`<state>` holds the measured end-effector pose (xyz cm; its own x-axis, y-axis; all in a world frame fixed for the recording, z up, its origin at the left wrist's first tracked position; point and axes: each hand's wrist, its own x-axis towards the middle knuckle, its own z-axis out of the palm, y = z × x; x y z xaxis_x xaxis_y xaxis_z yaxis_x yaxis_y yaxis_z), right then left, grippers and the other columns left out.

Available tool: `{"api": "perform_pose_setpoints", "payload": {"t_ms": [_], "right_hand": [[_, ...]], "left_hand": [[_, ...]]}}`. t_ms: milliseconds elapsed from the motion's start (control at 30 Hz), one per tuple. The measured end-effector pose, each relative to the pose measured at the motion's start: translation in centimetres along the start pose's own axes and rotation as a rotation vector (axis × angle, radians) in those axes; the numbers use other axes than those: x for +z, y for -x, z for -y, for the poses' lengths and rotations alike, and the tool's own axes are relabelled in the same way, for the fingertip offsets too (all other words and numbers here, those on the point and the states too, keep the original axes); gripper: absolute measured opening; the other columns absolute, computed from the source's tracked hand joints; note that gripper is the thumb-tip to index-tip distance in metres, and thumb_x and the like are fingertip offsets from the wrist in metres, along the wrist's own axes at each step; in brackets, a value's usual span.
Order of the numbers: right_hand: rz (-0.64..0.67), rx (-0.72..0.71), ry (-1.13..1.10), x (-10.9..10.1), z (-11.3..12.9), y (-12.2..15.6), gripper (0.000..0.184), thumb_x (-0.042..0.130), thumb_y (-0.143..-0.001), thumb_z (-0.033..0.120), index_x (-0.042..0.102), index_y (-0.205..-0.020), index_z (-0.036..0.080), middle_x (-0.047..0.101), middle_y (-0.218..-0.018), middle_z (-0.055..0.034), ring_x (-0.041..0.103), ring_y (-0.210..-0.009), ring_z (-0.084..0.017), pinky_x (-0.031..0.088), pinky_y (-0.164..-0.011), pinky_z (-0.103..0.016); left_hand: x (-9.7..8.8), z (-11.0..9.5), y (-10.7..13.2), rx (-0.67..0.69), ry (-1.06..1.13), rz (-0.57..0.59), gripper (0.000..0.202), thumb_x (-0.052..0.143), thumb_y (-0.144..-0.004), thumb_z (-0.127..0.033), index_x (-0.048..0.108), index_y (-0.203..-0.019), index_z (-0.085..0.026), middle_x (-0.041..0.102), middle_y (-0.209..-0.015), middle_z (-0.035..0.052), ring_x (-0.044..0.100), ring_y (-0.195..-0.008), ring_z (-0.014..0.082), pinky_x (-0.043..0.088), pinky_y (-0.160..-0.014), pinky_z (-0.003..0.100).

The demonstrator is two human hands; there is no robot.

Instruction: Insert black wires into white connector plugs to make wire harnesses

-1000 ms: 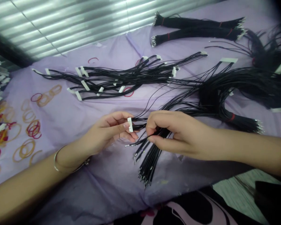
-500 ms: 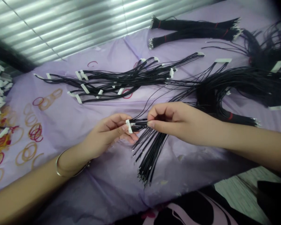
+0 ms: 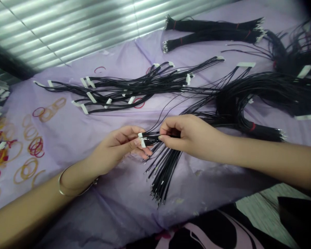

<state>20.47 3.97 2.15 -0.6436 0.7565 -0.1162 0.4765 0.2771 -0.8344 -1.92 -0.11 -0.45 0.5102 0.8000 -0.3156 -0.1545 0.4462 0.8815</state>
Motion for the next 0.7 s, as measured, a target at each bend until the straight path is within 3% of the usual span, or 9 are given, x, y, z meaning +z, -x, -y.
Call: {"api": "perform_pose_setpoints", "payload": {"t_ms": [433, 700], "right_hand": [[-0.090, -0.072, 0.099, 0.34, -0.49, -0.12, 0.002, 0.056, -0.075, 0.014, 0.058, -0.075, 0.013, 0.056, -0.066, 0.0037, 0.045, -0.058, -0.004, 0.033, -0.055, -0.017], [-0.100, -0.114, 0.072, 0.47, -0.69, 0.02, 0.001, 0.058, -0.075, 0.013, 0.057, -0.075, 0.012, 0.056, -0.068, 0.0023, 0.046, -0.060, -0.005, 0.034, -0.058, -0.018]], "left_hand": [[0.31, -0.48, -0.03, -0.060, 0.018, -0.046, 0.020, 0.059, -0.089, -0.021, 0.052, -0.106, -0.015, 0.070, -0.088, 0.0061, 0.069, -0.076, 0.0141, 0.057, -0.068, 0.021], [0.79, -1.04, 0.00, -0.029, 0.001, -0.010, 0.015, 0.054, -0.091, -0.013, 0.050, -0.106, -0.010, 0.070, -0.086, 0.0037, 0.068, -0.076, 0.0114, 0.057, -0.069, 0.019]]}}
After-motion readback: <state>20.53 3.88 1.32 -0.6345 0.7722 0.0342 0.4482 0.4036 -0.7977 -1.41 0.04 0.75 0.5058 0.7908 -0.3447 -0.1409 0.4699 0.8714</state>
